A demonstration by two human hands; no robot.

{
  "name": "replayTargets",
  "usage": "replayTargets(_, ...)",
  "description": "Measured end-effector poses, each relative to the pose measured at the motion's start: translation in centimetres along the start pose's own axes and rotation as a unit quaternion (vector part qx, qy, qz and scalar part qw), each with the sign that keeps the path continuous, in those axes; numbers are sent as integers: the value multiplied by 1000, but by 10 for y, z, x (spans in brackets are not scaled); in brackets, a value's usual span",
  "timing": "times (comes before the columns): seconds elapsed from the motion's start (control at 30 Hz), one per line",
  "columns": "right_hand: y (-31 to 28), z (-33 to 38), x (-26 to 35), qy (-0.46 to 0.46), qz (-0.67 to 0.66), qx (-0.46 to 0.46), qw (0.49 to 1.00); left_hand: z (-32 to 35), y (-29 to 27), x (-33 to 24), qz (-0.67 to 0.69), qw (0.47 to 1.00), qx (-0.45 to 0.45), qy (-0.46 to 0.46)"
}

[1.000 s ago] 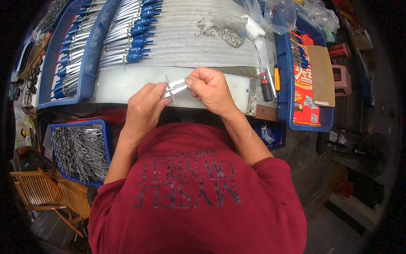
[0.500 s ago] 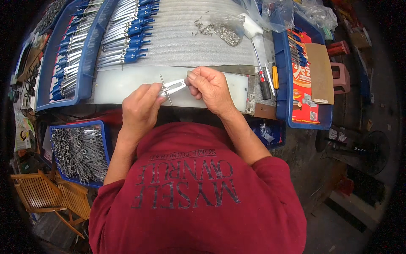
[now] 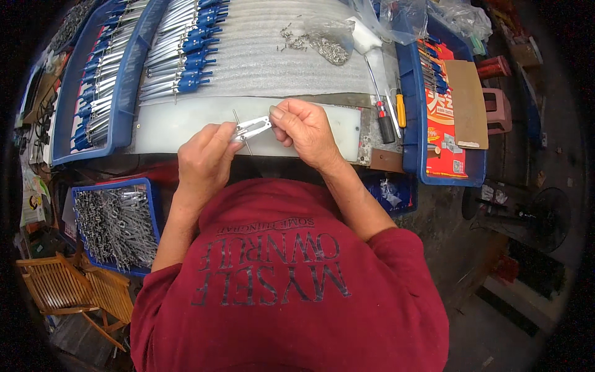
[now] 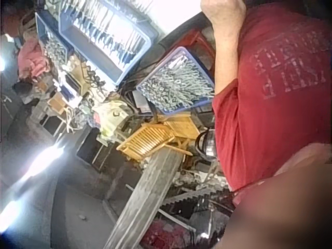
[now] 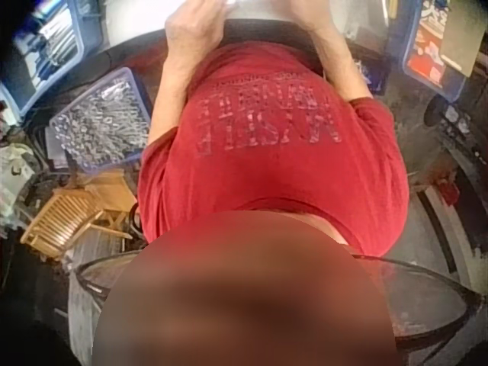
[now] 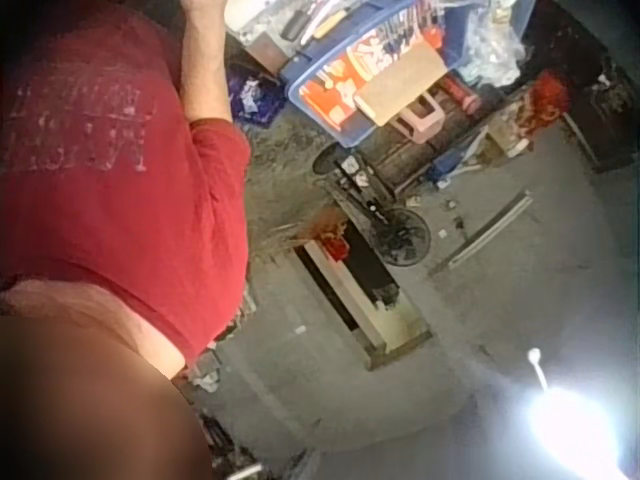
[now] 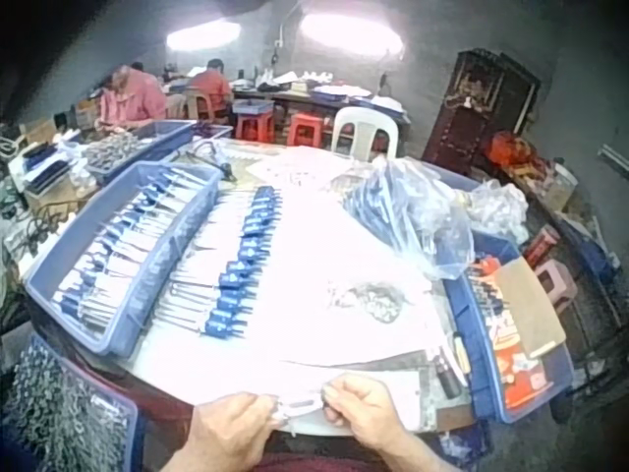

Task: Assembling small hand tools by inserting internal components into blue handles at a workstation.

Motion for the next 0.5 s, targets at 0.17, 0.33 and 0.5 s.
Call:
replayTargets(0.17, 4, 3, 0, 7, 13, 6, 1000, 1, 1, -1, 6, 1000, 9, -5)
replayTargets(0.33, 5, 2, 1, 8, 24, -4, 1000, 1, 5, 1, 13, 1000, 18, -12)
replayTargets(0.5, 1, 0, 2, -10, 45, -28, 999, -5, 10, 4, 24, 1000, 6, -3)
Point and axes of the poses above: each hand's wrist, its own z-axis away from the middle knuckle, its own y-axis out of the palm, x = y × z, the point moved 3 cm from there along -z, towards the middle knuckle, and after that the axes turned 13 degrees about y, right-handed, at the moved point
